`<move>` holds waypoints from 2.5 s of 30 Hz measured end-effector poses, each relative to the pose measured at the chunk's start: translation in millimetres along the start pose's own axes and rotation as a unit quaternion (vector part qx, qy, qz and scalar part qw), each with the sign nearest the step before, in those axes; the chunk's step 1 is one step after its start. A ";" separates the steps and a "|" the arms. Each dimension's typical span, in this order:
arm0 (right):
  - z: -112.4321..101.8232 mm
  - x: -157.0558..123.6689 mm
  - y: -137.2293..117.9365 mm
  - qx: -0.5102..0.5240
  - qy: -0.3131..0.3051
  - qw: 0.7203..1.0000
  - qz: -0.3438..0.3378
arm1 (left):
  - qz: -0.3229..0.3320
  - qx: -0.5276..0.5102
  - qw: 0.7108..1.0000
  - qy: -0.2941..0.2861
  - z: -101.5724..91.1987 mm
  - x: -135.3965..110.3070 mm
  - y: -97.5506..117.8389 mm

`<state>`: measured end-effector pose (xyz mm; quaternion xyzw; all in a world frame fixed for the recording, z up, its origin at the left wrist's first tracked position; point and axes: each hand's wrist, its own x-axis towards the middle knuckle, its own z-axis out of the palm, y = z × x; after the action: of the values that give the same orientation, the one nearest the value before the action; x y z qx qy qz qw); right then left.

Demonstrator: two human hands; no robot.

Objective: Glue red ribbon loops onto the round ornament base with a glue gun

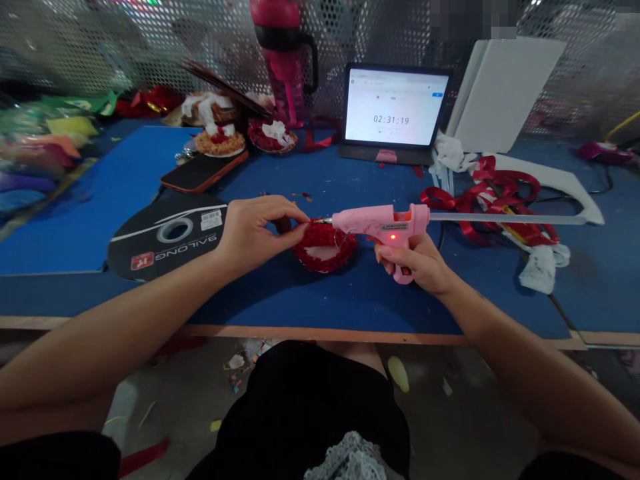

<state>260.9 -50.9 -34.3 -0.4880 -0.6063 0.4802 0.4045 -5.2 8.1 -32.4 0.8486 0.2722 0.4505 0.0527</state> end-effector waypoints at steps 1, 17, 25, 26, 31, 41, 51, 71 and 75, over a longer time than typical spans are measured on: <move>0.1 0.0 0.3 0.000 0.001 1.000 -0.001 | -0.001 0.000 1.000 0.001 0.0 -0.1 0.1; -3.6 1.0 7.4 0.001 -0.016 1.000 -0.015 | 0.001 -0.008 1.000 0.023 -0.9 0.8 1.4; -12.4 4.0 1.1 -0.028 0.036 0.998 -0.048 | 0.057 -0.003 0.996 0.065 -7.9 0.9 7.8; -16.6 5.9 0.8 -0.061 0.060 0.995 -0.056 | 0.068 0.020 0.996 0.062 -9.1 1.0 7.9; -38.2 17.8 5.0 -0.291 0.170 0.941 0.014 | 0.136 0.127 0.982 0.039 -17.6 2.1 3.4; -45.6 11.9 5.6 -0.464 0.230 0.855 0.033 | 0.280 0.202 0.936 -0.068 -35.2 -1.3 -10.8; -3.3 -30.7 -54.2 -0.369 -0.002 0.926 -0.076 | 0.307 0.201 0.900 -0.237 -37.9 18.0 13.4; 33.1 61.1 -54.8 -0.291 -0.251 0.899 -0.209 | 0.511 0.263 0.816 -0.060 -32.4 10.4 4.9; 33.3 61.4 -48.9 -0.289 -0.214 0.909 -0.210 | 0.447 0.220 0.864 -0.072 -32.1 8.6 -1.7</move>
<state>206.9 0.0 7.8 -0.3303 -0.8792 0.2808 0.1973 -27.6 9.0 -7.7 0.8989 -0.0491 0.2916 -0.3233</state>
